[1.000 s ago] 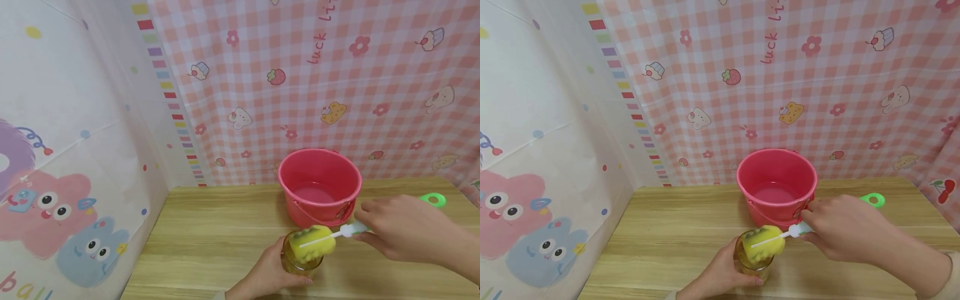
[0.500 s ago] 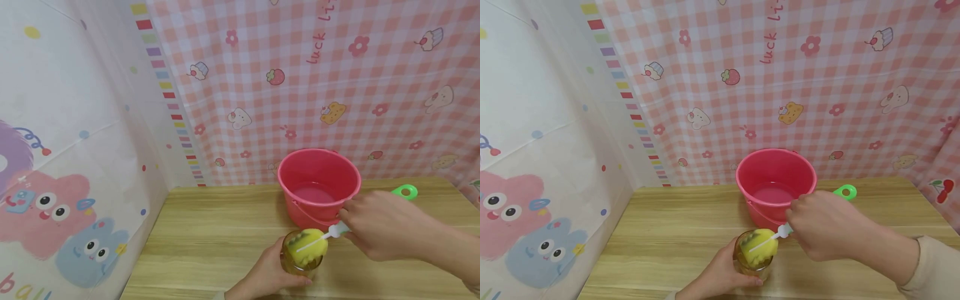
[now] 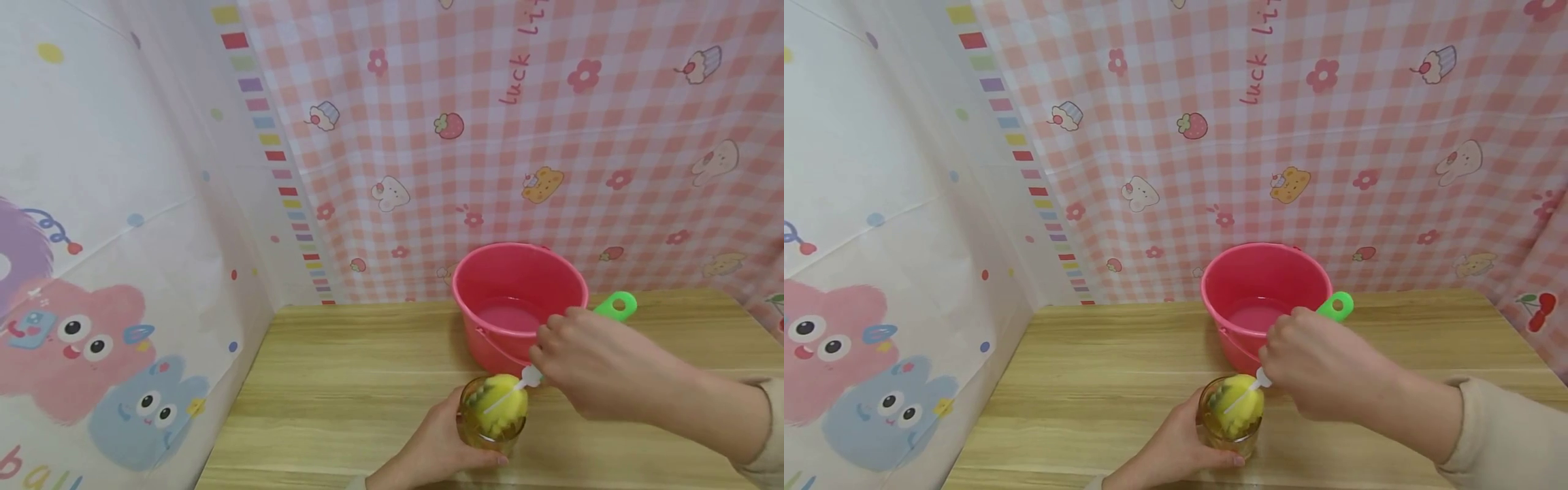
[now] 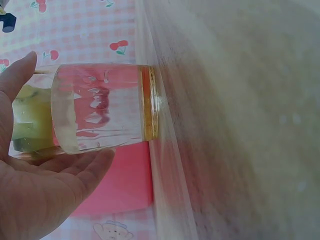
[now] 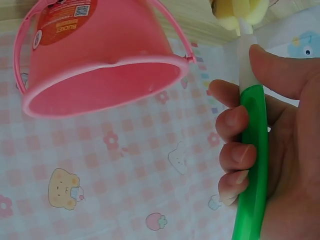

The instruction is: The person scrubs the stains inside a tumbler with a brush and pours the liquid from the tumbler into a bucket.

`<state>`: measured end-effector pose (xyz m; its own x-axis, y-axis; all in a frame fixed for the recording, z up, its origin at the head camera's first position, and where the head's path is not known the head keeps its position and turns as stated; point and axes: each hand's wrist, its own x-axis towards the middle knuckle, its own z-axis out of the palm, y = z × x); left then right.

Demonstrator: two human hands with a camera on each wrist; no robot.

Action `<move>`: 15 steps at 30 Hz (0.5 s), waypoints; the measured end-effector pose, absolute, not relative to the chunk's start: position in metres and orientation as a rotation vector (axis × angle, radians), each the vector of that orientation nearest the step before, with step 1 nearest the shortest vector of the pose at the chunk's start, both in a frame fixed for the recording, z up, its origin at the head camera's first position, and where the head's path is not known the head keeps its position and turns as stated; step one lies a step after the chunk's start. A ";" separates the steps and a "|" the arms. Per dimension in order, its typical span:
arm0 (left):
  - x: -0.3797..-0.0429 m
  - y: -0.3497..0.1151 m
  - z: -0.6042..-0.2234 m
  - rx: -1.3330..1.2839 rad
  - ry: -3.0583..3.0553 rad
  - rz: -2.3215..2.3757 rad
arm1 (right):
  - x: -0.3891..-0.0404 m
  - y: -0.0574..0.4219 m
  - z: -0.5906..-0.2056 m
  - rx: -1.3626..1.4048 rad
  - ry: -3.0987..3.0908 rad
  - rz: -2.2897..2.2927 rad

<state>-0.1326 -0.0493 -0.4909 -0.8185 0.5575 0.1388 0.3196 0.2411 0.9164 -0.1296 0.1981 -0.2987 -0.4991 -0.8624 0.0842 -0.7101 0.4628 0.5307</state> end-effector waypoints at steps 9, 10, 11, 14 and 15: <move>-0.132 -0.050 -0.489 0.765 2.266 1.619 | -0.130 0.185 -0.300 1.324 -2.270 -0.784; -0.132 -0.050 -0.489 0.758 2.264 1.619 | -0.130 0.184 -0.301 1.324 -2.257 -0.793; -0.132 -0.050 -0.489 0.754 2.268 1.616 | -0.129 0.183 -0.302 1.322 -2.243 -0.809; -0.132 -0.049 -0.488 0.753 2.279 1.610 | -0.127 0.181 -0.305 1.301 -2.217 -0.846; -0.132 -0.049 -0.488 0.754 2.283 1.608 | -0.127 0.180 -0.306 1.293 -2.212 -0.860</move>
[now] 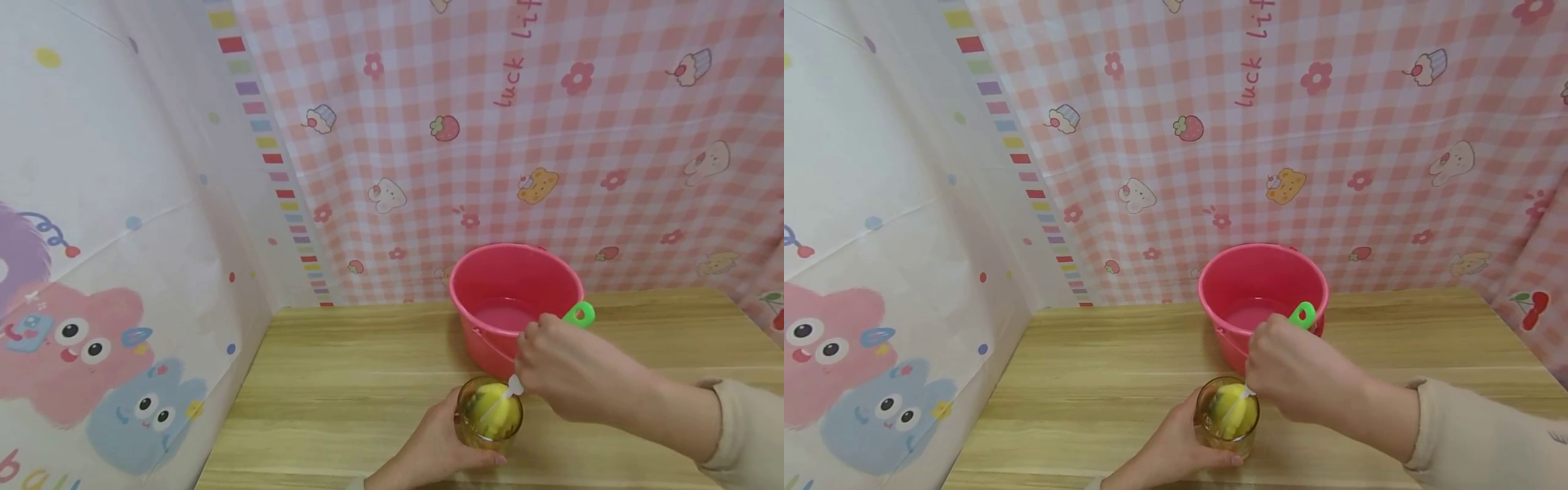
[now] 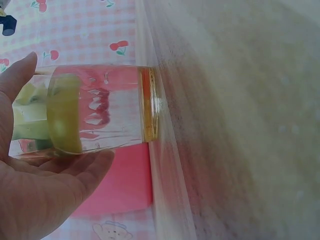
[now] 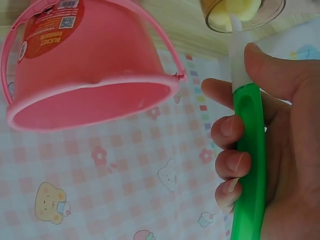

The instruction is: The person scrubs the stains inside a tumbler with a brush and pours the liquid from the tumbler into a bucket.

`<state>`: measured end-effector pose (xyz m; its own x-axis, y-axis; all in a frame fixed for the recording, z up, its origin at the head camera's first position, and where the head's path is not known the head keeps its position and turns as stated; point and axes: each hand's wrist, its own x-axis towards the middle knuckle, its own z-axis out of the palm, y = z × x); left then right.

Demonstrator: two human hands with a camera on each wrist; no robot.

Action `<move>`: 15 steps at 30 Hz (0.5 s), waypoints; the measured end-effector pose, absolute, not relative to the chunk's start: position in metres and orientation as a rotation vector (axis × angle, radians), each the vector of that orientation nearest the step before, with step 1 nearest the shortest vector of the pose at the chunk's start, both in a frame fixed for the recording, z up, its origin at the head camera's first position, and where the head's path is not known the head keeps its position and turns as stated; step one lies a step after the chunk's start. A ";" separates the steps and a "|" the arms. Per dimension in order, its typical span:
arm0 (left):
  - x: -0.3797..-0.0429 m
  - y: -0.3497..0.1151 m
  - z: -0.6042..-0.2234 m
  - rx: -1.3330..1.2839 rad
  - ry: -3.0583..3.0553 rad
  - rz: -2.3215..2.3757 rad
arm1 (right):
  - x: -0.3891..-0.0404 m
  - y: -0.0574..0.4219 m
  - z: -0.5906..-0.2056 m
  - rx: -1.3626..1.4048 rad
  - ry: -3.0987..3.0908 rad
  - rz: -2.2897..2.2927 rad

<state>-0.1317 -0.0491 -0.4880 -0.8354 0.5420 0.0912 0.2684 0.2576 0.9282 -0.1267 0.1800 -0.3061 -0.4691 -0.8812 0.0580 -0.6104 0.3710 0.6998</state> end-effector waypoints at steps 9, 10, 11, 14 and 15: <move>-0.131 -0.049 -0.489 0.730 2.297 1.602 | -0.127 0.168 -0.313 1.290 -2.167 -0.955; -0.131 -0.049 -0.489 0.726 2.292 1.604 | -0.127 0.167 -0.314 1.289 -2.168 -0.957; -0.131 -0.049 -0.489 0.724 2.290 1.605 | -0.128 0.167 -0.314 1.289 -2.171 -0.958; -0.131 -0.049 -0.489 0.736 2.295 1.606 | -0.129 0.164 -0.316 1.296 -2.189 -0.947; -0.131 -0.049 -0.489 0.743 2.297 1.607 | -0.130 0.163 -0.317 1.299 -2.190 -0.945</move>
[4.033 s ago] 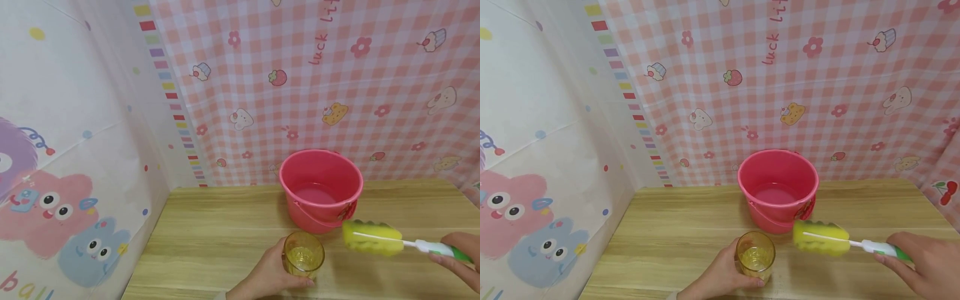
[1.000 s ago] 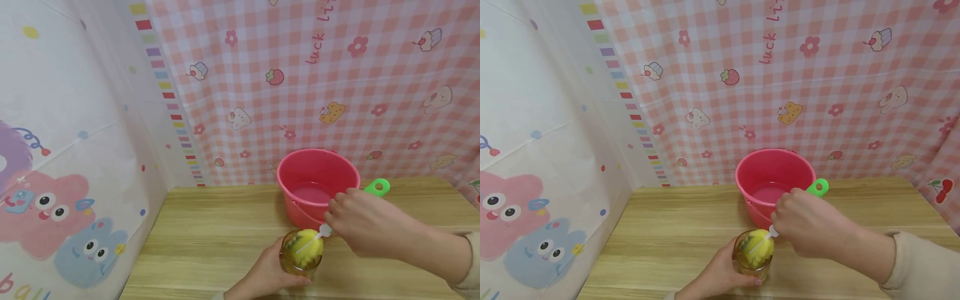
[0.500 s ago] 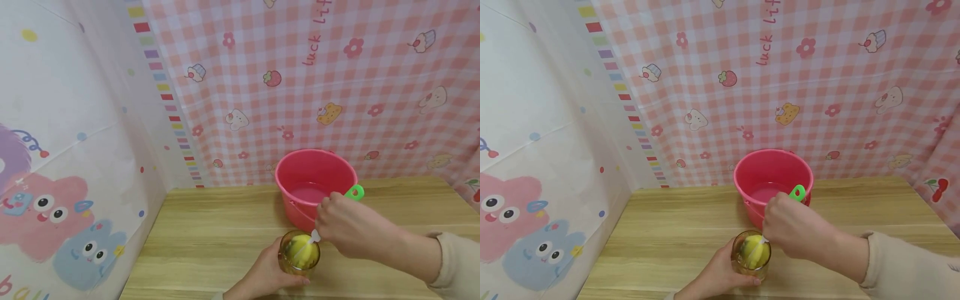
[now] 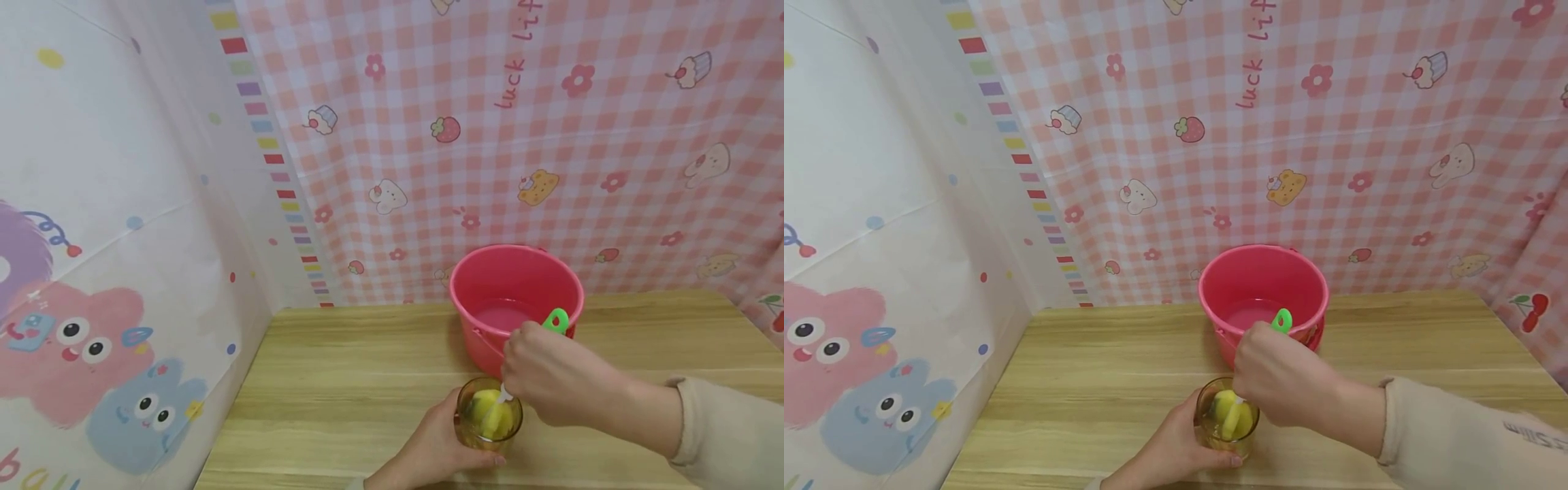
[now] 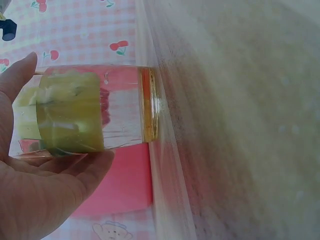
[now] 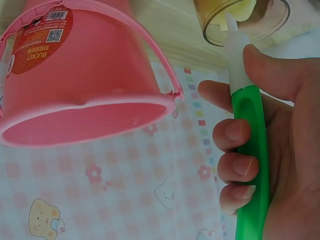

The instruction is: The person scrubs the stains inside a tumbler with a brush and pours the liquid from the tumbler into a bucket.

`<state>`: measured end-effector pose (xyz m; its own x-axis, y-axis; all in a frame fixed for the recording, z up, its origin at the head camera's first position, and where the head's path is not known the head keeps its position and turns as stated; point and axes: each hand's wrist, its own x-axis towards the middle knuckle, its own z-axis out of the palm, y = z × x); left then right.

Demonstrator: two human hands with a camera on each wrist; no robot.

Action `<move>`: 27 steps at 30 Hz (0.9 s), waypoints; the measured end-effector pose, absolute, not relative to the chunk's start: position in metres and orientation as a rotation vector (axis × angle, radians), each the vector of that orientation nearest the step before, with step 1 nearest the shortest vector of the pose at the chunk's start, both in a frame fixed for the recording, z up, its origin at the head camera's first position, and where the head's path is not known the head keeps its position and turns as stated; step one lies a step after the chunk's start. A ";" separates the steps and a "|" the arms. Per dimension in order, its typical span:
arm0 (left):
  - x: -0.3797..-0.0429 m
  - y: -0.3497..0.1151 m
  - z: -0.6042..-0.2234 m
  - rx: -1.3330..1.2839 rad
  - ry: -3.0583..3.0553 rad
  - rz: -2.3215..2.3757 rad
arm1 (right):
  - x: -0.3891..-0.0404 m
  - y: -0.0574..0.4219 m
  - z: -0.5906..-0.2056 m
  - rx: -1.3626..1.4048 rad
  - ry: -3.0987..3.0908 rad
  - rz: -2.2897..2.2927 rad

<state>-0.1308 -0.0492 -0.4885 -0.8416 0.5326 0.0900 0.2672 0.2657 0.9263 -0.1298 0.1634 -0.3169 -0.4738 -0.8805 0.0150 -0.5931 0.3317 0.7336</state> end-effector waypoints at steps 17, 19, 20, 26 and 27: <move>-0.132 -0.049 -0.490 0.759 2.287 1.609 | -0.136 0.153 -0.334 1.323 -2.211 -0.973; -0.132 -0.049 -0.490 0.762 2.266 1.619 | -0.136 0.151 -0.337 1.320 -2.204 -1.004; -0.132 -0.049 -0.490 0.765 2.260 1.622 | -0.136 0.150 -0.338 1.317 -2.202 -1.018; -0.132 -0.049 -0.490 0.759 2.240 1.637 | -0.136 0.145 -0.341 1.280 -2.197 -1.076; -0.132 -0.050 -0.490 0.758 2.239 1.637 | -0.136 0.144 -0.341 1.276 -2.196 -1.084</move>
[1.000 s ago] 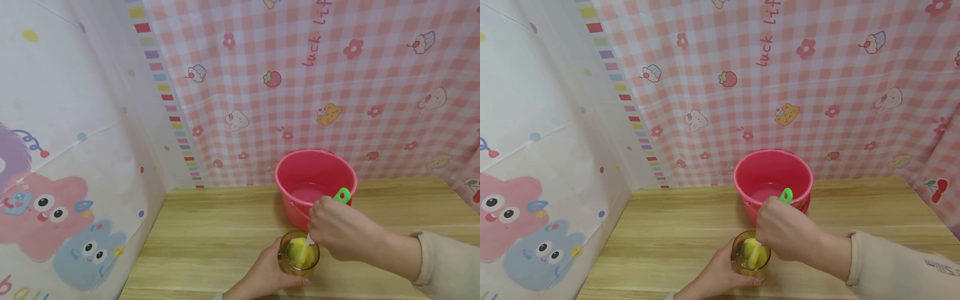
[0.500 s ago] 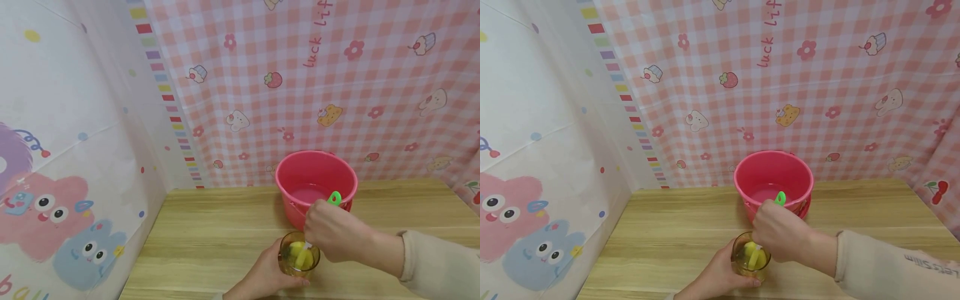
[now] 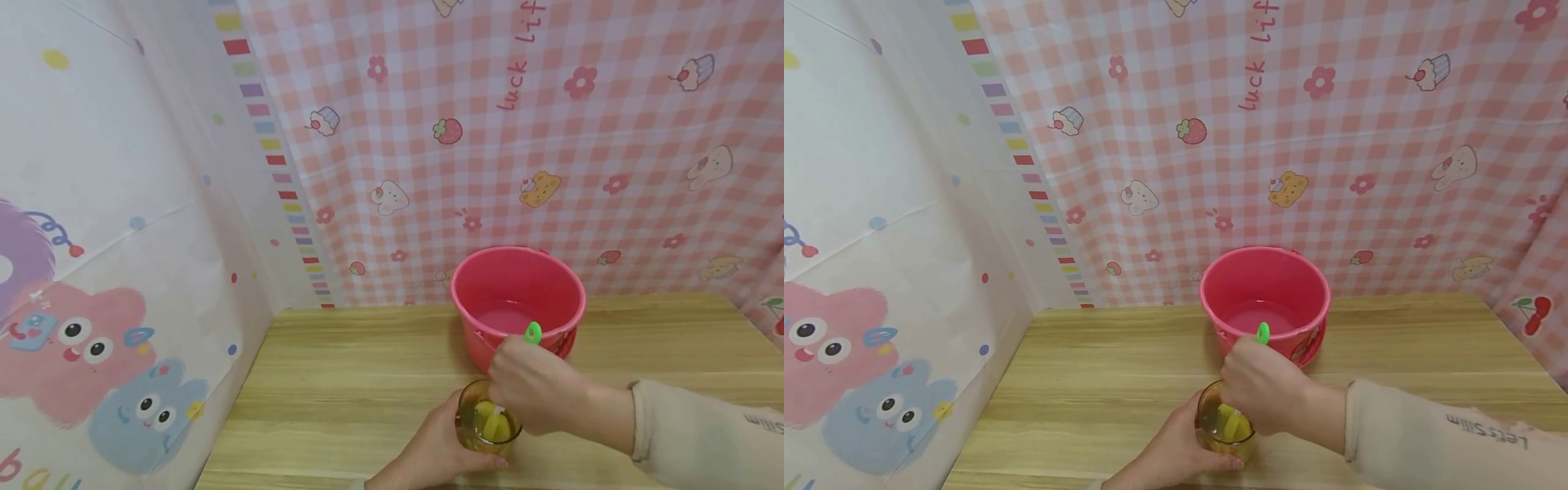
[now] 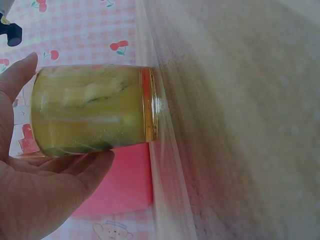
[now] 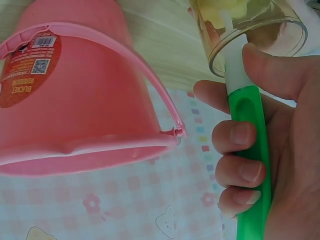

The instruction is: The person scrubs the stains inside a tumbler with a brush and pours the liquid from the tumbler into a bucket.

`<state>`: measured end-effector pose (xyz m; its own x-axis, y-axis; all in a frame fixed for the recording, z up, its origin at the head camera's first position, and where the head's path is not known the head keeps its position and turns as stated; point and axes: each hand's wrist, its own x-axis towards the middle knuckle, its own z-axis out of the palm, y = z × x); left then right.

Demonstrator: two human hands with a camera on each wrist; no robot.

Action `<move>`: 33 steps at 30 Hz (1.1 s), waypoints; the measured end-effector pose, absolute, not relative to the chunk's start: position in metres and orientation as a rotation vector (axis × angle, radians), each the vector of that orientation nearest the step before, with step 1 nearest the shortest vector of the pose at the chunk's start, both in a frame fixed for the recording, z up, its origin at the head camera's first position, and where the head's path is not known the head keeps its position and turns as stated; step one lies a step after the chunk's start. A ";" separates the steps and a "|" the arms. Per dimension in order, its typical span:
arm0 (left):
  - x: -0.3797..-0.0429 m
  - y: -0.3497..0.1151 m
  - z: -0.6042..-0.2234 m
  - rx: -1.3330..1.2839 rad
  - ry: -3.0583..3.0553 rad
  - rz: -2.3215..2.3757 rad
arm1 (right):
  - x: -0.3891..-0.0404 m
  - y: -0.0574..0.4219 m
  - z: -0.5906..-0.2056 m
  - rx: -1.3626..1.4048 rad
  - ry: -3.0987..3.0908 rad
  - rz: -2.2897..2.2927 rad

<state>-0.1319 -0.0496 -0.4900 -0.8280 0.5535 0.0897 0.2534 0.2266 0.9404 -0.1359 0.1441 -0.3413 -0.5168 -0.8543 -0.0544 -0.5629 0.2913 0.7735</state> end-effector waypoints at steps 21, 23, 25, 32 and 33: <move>-0.132 -0.050 -0.489 0.713 2.258 1.594 | -0.125 0.134 -0.338 1.267 -2.235 -1.083; -0.132 -0.050 -0.489 0.698 2.247 1.597 | -0.125 0.131 -0.339 1.279 -2.242 -1.095; -0.132 -0.051 -0.489 0.687 2.234 1.604 | -0.125 0.127 -0.338 1.294 -2.259 -1.108; -0.133 -0.051 -0.490 0.720 2.199 1.627 | -0.124 0.118 -0.339 1.289 -2.261 -1.130; -0.133 -0.051 -0.490 0.723 2.196 1.629 | -0.124 0.117 -0.339 1.284 -2.255 -1.121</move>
<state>-0.1330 -0.0509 -0.4905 -0.8239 0.5647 0.0478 0.2094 0.2251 0.9516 -0.1237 0.1172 -0.3386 -0.5483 -0.8297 -0.1045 -0.5839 0.2904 0.7581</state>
